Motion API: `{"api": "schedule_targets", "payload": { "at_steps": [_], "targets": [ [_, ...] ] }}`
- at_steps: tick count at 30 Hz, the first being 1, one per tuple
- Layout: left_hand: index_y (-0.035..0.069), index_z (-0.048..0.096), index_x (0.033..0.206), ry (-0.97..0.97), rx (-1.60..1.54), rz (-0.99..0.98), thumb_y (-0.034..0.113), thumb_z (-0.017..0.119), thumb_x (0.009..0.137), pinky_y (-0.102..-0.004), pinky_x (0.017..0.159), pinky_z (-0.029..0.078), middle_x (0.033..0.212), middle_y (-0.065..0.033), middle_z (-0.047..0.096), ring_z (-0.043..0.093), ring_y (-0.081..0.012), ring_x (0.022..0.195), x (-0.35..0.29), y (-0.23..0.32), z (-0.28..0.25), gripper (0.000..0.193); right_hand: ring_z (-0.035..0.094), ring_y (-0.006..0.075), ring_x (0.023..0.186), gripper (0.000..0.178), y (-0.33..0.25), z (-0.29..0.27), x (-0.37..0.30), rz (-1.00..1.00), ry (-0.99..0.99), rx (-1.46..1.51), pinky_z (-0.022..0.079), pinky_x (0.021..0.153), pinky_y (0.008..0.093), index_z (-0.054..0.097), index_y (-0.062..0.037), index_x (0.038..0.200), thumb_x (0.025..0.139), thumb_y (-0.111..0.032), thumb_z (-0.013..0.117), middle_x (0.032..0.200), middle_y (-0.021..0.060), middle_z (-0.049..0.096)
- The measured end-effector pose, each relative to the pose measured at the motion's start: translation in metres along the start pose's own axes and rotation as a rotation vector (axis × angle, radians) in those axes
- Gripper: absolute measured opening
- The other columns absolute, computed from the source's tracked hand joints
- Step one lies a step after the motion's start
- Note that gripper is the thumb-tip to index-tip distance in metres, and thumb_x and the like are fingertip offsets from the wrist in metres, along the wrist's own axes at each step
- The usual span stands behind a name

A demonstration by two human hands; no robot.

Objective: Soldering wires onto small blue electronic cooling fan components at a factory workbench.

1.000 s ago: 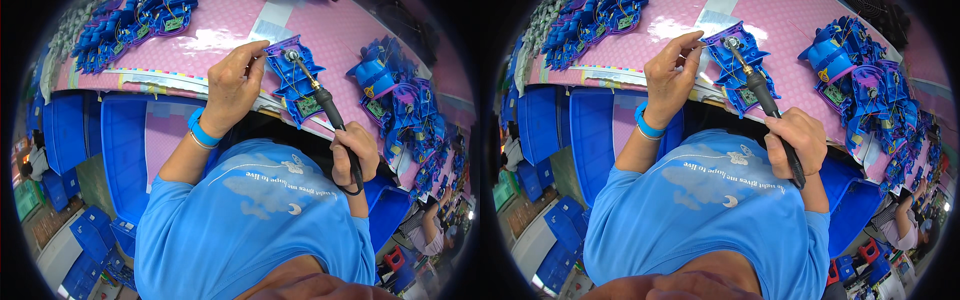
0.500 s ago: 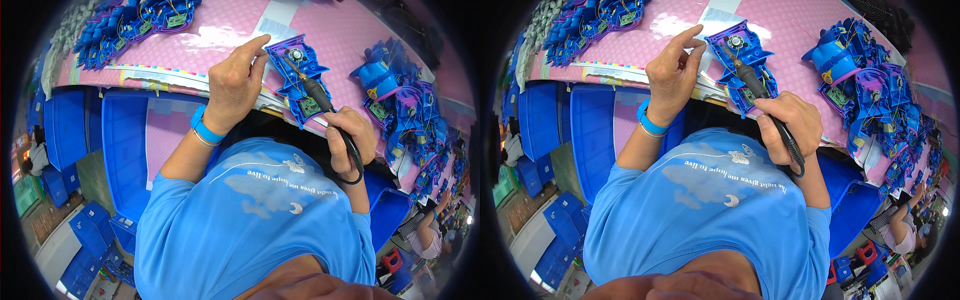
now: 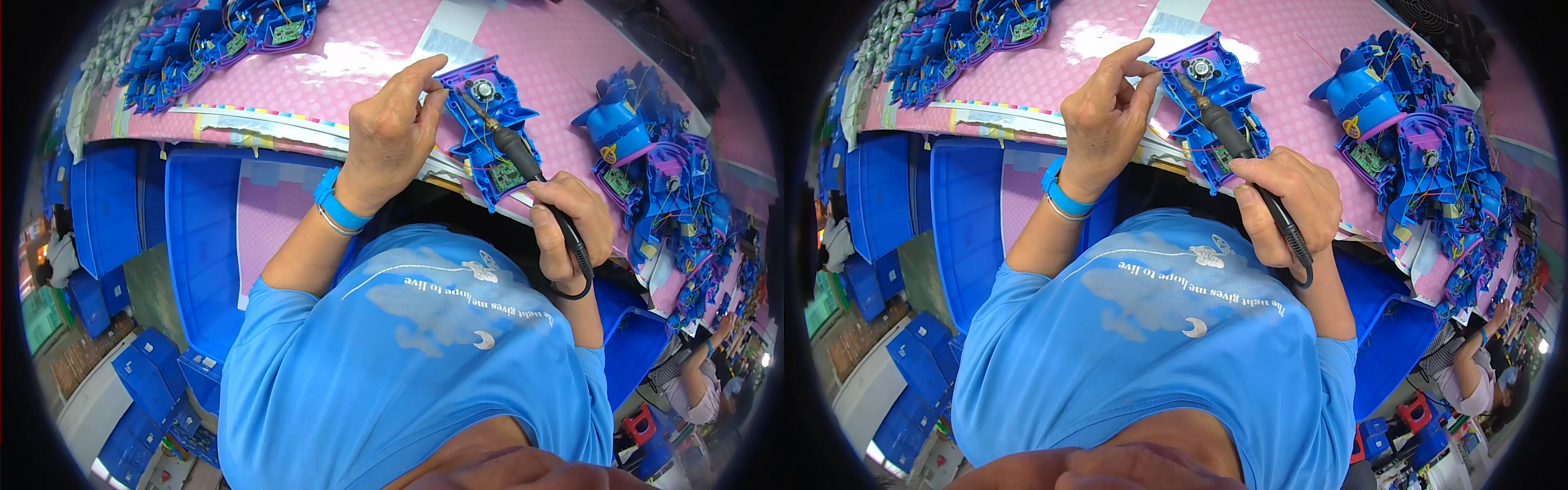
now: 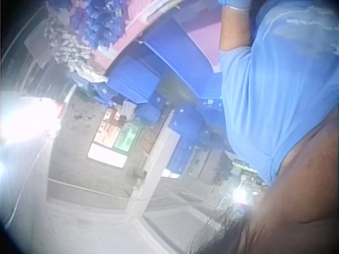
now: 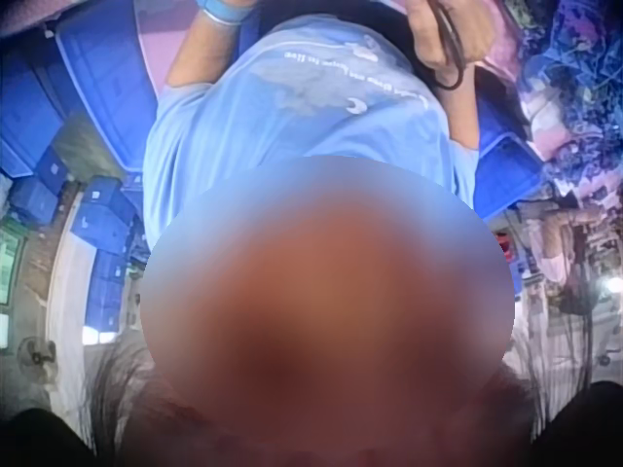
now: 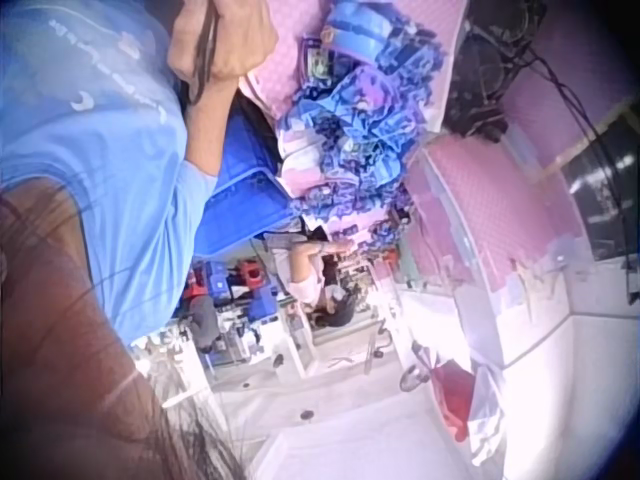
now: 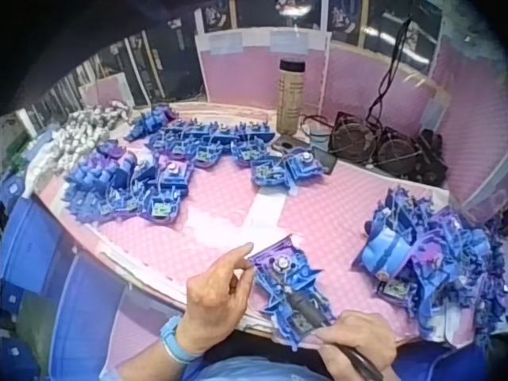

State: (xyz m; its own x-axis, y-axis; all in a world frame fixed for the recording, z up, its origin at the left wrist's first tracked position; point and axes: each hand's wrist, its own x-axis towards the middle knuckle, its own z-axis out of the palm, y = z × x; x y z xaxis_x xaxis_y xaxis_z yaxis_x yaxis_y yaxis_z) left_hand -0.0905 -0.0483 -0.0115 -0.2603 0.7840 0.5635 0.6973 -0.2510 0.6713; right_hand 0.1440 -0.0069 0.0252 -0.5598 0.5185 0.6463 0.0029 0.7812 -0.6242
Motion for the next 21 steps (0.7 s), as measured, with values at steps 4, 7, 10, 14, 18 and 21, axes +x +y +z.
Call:
{"api": "schedule_targets", "payload": {
  "at_steps": [4, 7, 10, 14, 18, 21],
  "targets": [
    [0.002, 0.066, 0.121, 0.001, -0.023, 0.011, -0.003, 0.077, 0.084, -0.0306, 0.057, 0.055, 0.092, -0.0122, 0.073, 0.067, -0.0194, 0.063, 0.003, 0.001, 0.0, 0.039, 0.06, 0.0258, 0.053, 0.024, -0.001, 0.0, 0.002, -0.006, 0.0, -0.007, 0.046, 0.049, 0.0339, 0.068, 0.0063, 0.099, 0.076, -0.001, 0.07, 0.075, 0.0178, 0.069],
    [0.003, 0.069, 0.12, 0.047, -0.035, -0.035, -0.002, 0.079, 0.082, -0.0266, 0.051, 0.047, 0.086, -0.0078, 0.071, 0.059, -0.013, 0.057, 0.005, -0.001, -0.007, 0.039, 0.06, 0.0256, 0.053, 0.024, -0.002, 0.0, 0.003, -0.002, -0.001, 0.001, 0.046, 0.049, 0.0336, 0.068, 0.0063, 0.099, 0.076, 0.0, 0.07, 0.075, 0.0176, 0.069],
    [0.006, 0.073, 0.113, 0.104, -0.226, -0.171, -0.003, 0.08, 0.077, -0.0221, 0.047, 0.03, 0.076, -0.0006, 0.064, 0.044, -0.0054, 0.053, 0.005, -0.003, -0.024, 0.038, 0.058, 0.0227, 0.058, 0.021, -0.006, 0.001, 0.002, 0.052, 0.004, 0.006, 0.042, 0.054, 0.0333, 0.068, 0.0086, 0.097, 0.08, -0.003, 0.067, 0.071, 0.0143, 0.063],
    [0.008, 0.076, 0.097, 0.011, -0.128, 0.226, -0.006, 0.076, 0.071, -0.0248, 0.047, 0.039, 0.077, -0.0026, 0.064, 0.056, -0.0084, 0.056, -0.002, -0.005, -0.05, 0.029, 0.058, 0.0223, 0.058, 0.021, -0.006, 0.001, 0.002, 0.028, 0.007, -0.001, 0.042, 0.054, 0.033, 0.068, 0.0087, 0.098, 0.08, -0.002, 0.066, 0.07, 0.0139, 0.062],
    [0.008, 0.074, 0.098, -0.218, 0.018, 0.408, -0.002, 0.079, 0.072, -0.0292, 0.047, 0.047, 0.083, -0.0019, 0.066, 0.061, -0.0146, 0.057, -0.009, -0.004, -0.05, 0.029, 0.057, 0.0217, 0.057, 0.021, -0.005, 0.003, 0.002, 0.025, 0.023, -0.01, 0.042, 0.053, 0.0327, 0.068, 0.0084, 0.098, 0.079, 0.0, 0.065, 0.07, 0.0135, 0.062],
    [0.008, 0.074, 0.103, -0.28, 0.115, 0.47, 0.002, 0.08, 0.074, -0.0285, 0.047, 0.049, 0.088, -0.0023, 0.067, 0.063, -0.0145, 0.058, -0.009, -0.005, -0.048, 0.03, 0.057, 0.0212, 0.057, 0.022, -0.005, 0.004, 0.002, 0.024, 0.016, -0.014, 0.042, 0.053, 0.0325, 0.068, 0.0083, 0.099, 0.079, 0.001, 0.065, 0.07, 0.0129, 0.062]
  ]
}}
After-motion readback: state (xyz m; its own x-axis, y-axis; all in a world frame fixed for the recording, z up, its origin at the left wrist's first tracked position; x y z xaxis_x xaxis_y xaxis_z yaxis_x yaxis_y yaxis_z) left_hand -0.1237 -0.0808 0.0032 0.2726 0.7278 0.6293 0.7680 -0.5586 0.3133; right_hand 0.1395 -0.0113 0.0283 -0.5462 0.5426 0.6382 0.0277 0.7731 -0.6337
